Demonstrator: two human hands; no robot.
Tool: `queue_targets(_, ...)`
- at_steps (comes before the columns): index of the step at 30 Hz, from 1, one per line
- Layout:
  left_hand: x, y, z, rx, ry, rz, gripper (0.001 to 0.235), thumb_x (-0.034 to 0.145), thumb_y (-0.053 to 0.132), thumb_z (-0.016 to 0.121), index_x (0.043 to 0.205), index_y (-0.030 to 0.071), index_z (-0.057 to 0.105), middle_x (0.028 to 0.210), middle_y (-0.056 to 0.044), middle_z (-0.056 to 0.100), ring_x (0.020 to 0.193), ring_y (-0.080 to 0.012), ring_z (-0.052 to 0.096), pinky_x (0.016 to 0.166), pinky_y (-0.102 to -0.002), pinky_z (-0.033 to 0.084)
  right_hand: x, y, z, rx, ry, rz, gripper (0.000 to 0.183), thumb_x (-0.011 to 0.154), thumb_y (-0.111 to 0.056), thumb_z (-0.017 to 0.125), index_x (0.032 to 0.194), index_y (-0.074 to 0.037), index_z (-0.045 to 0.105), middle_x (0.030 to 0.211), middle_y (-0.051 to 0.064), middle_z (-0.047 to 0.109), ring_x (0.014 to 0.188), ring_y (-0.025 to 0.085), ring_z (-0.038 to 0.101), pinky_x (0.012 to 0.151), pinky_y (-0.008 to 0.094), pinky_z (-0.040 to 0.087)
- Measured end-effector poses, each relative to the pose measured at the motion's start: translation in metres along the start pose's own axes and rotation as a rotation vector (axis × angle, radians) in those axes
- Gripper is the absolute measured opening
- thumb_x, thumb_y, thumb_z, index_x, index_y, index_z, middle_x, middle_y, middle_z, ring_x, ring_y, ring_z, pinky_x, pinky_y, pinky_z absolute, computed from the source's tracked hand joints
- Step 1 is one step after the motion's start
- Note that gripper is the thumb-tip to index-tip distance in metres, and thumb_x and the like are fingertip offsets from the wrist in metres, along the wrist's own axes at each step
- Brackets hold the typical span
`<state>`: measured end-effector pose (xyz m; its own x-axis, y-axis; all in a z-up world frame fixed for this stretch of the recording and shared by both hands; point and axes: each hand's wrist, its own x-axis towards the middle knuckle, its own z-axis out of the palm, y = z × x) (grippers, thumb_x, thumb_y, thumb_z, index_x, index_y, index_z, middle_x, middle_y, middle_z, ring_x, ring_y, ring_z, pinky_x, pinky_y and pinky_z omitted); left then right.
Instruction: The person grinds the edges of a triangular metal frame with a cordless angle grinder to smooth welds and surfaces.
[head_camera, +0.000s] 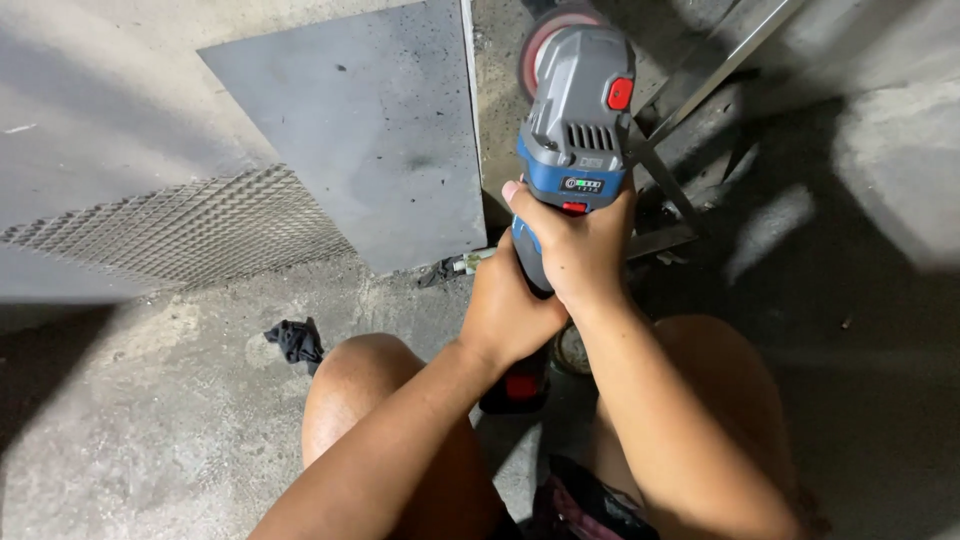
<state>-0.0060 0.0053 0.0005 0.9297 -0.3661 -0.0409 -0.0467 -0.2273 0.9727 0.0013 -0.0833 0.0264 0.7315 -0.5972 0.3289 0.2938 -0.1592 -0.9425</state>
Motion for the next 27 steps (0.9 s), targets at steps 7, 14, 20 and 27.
queue_targets(7, 0.005, 0.004, 0.0, 0.039, 0.026, 0.019, 0.058, 0.069, 0.027, 0.073, 0.111, -0.009, 0.056, 0.085, -0.028, 0.074, 0.089, -0.0488, 0.074, 0.071, -0.053, 0.057, 0.004, 0.005, 0.004, -0.02, 0.039, -0.052, 0.033, 0.071, 0.0, 0.085, 0.101, 0.002, 0.07, 0.083, 0.012, 0.071, 0.081, 0.018, 0.069, 0.08, 0.046, 0.055)
queue_targets(14, 0.011, -0.008, 0.002, -0.034, 0.085, 0.057, 0.046, 0.074, 0.025, 0.075, 0.103, -0.004, 0.056, 0.07, -0.023, 0.072, 0.068, -0.037, 0.075, 0.059, -0.045, 0.057, 0.008, 0.004, 0.007, 0.001, -0.027, -0.092, 0.042, 0.069, 0.0, 0.084, 0.107, 0.0, 0.066, 0.088, 0.014, 0.071, 0.087, 0.022, 0.067, 0.086, 0.051, 0.053)
queue_targets(20, 0.007, -0.014, 0.001, -0.009, 0.026, 0.053, 0.065, 0.074, 0.029, 0.074, 0.118, -0.015, 0.052, 0.071, -0.027, 0.071, 0.066, -0.0403, 0.074, 0.058, -0.048, 0.056, 0.004, 0.003, 0.004, 0.012, -0.002, -0.082, 0.044, 0.069, 0.0, 0.084, 0.109, -0.001, 0.065, 0.09, 0.013, 0.07, 0.089, 0.021, 0.065, 0.088, 0.05, 0.052)
queue_targets(27, 0.007, -0.007, 0.002, -0.013, 0.058, 0.062, 0.059, 0.076, 0.026, 0.073, 0.115, -0.014, 0.053, 0.073, -0.028, 0.07, 0.07, -0.0405, 0.074, 0.058, -0.047, 0.055, 0.007, 0.013, 0.005, 0.042, -0.067, -0.121, 0.046, 0.071, -0.002, 0.085, 0.112, 0.001, 0.064, 0.095, 0.018, 0.073, 0.094, 0.021, 0.064, 0.091, 0.053, 0.051)
